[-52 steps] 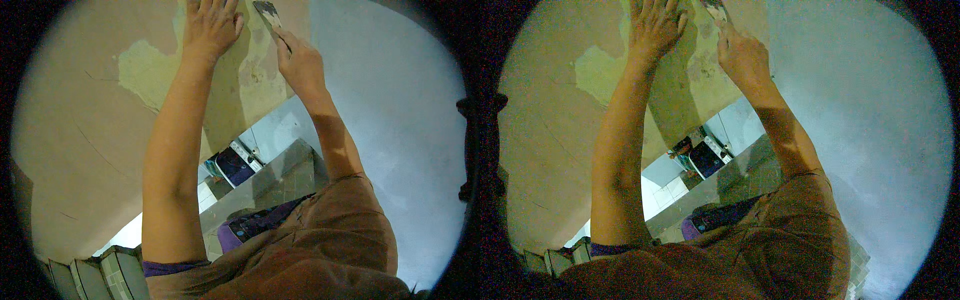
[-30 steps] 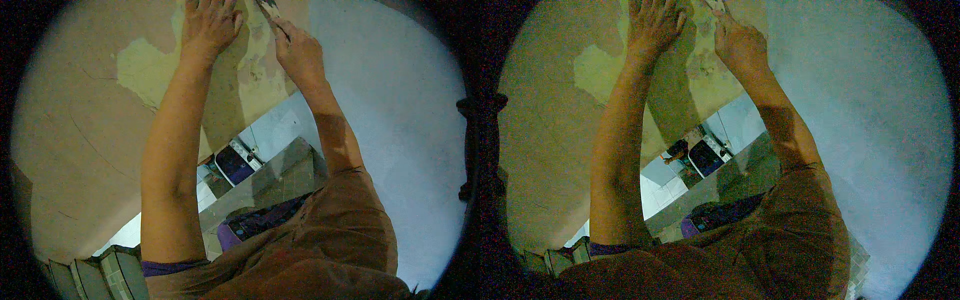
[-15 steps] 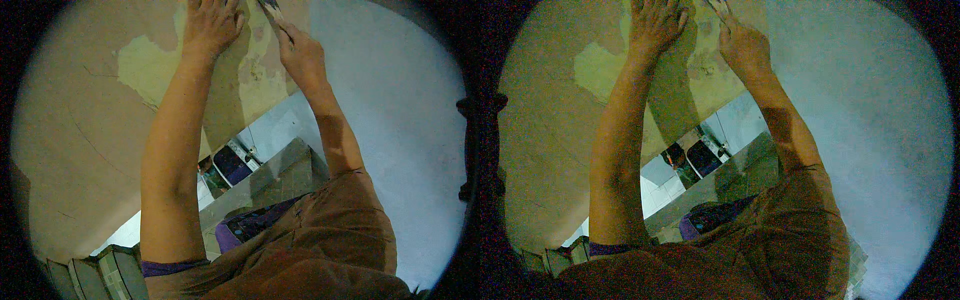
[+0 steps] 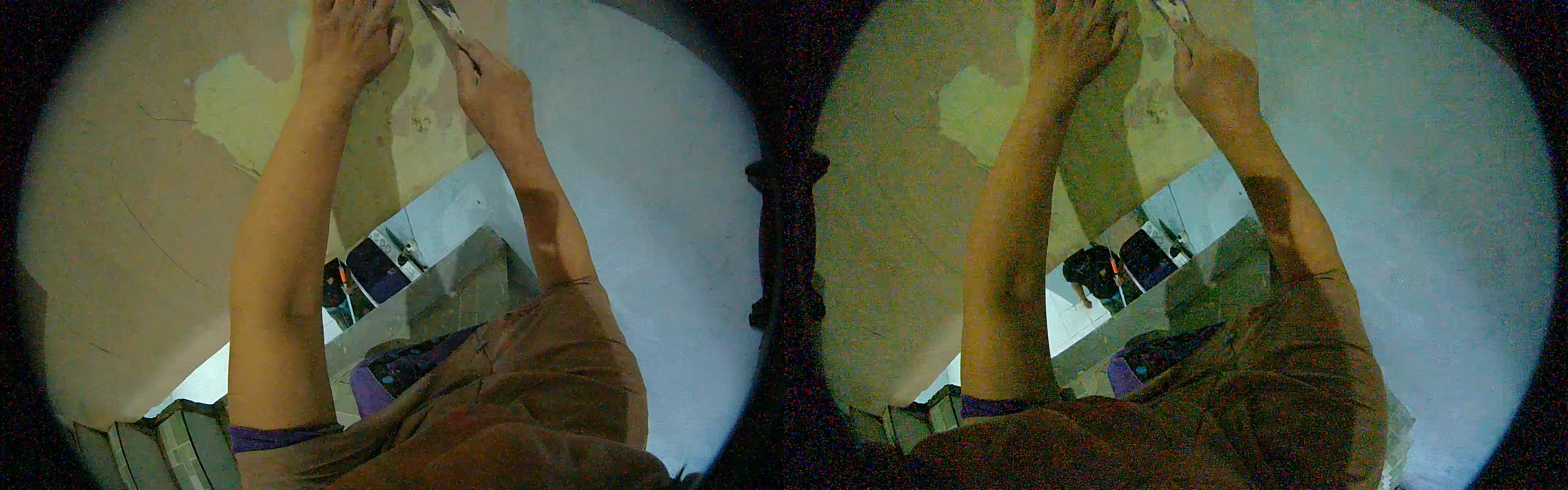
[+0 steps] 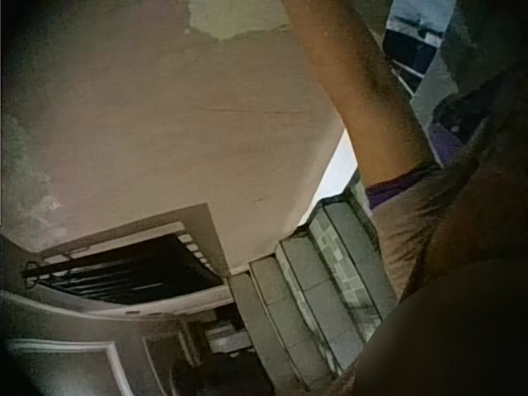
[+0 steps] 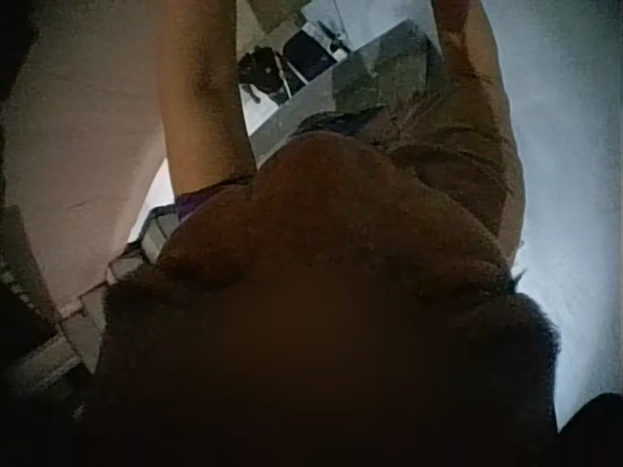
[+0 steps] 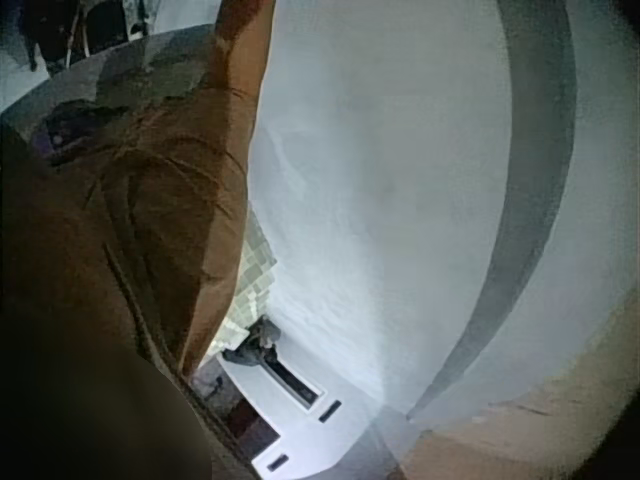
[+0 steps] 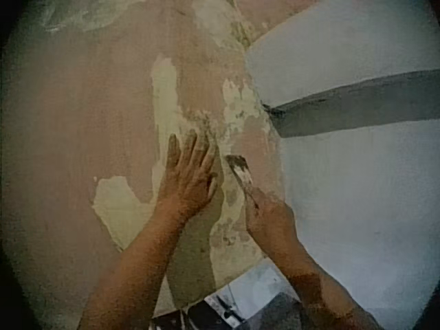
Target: The person applies plaster to a wall using a trowel, smoothing the surface with repeated strokes. The person occasionally uses their hand to feel the wall texture while continuing to spread the material.
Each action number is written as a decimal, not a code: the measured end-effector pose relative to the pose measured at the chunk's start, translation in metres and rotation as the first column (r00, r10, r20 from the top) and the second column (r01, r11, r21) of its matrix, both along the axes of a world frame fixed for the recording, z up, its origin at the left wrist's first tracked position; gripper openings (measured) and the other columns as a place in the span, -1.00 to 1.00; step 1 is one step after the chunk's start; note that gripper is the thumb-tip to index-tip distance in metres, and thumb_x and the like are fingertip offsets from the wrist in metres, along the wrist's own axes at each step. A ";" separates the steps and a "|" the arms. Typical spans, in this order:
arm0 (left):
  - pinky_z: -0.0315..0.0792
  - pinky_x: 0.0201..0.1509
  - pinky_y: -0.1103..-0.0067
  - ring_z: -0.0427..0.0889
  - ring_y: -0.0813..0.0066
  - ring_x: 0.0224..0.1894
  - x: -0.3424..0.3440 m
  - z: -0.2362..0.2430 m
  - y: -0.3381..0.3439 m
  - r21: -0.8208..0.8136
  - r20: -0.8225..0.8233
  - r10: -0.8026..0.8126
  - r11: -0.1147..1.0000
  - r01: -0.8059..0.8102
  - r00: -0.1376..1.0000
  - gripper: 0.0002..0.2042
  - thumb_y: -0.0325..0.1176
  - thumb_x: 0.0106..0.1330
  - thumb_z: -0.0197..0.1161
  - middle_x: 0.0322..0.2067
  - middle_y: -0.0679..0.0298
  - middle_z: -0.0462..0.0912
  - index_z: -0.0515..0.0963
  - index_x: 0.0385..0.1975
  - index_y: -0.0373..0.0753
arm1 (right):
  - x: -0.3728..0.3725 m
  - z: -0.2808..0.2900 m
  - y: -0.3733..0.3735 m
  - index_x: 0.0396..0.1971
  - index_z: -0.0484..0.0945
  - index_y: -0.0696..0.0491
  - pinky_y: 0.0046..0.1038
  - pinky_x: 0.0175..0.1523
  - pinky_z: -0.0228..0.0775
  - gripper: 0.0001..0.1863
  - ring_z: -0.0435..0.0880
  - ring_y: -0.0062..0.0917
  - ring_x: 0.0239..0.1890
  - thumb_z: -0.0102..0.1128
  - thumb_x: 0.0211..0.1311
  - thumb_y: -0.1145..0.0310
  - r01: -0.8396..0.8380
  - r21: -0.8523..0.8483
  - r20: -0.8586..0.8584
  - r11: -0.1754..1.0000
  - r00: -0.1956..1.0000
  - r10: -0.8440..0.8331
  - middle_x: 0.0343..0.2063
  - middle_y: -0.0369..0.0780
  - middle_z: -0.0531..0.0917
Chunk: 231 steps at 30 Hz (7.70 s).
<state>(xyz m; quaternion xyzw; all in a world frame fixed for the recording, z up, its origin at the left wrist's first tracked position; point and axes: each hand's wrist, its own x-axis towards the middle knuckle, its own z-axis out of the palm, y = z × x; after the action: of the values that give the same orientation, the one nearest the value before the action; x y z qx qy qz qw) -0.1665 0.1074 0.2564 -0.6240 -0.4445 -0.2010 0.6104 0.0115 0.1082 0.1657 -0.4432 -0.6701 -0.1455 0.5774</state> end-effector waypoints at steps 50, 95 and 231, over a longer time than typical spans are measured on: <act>-0.31 0.60 0.04 0.04 0.13 0.54 -0.006 -0.002 -0.005 0.006 0.018 -0.060 0.998 0.059 0.998 -0.35 -0.04 0.41 0.10 0.45 0.11 0.20 0.21 0.44 -0.22 | -0.004 -0.047 -0.022 0.06 0.63 -0.10 -0.18 -0.13 0.55 -0.71 0.69 -0.10 -0.26 0.12 0.39 0.29 0.010 -0.034 0.004 0.999 1.000 -0.009 -0.27 -0.05 0.70; -0.31 0.60 0.05 0.00 0.12 0.55 -0.011 -0.003 -0.006 0.030 -0.009 -0.023 0.999 0.023 1.000 -0.34 -0.03 0.40 0.10 0.46 0.10 0.17 0.22 0.43 -0.23 | -0.012 -0.050 -0.024 0.03 0.64 -0.11 -0.16 -0.14 0.56 -0.72 0.70 -0.12 -0.27 0.13 0.38 0.29 0.046 0.022 0.032 0.999 0.998 -0.047 -0.32 -0.06 0.70; 0.42 -0.47 0.62 0.50 0.59 -0.55 -0.035 -0.293 -0.164 0.267 0.936 -0.041 0.730 0.629 -0.350 -0.76 -0.25 0.61 -0.11 -0.37 0.12 0.72 0.42 -0.16 -0.29 | -0.120 -0.282 -0.160 0.33 0.26 0.28 -0.32 -0.10 0.52 -0.55 0.58 -0.34 -0.18 -0.14 0.55 0.43 -0.782 -0.323 -0.228 0.534 0.612 0.757 0.04 0.08 0.54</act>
<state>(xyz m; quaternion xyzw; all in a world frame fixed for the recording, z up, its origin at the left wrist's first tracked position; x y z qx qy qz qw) -0.2012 -0.0563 -0.0362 -0.4386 -0.5463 -0.6868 -0.1937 -0.1083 -0.0522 -0.1162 -0.2130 -0.7929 0.2736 0.5011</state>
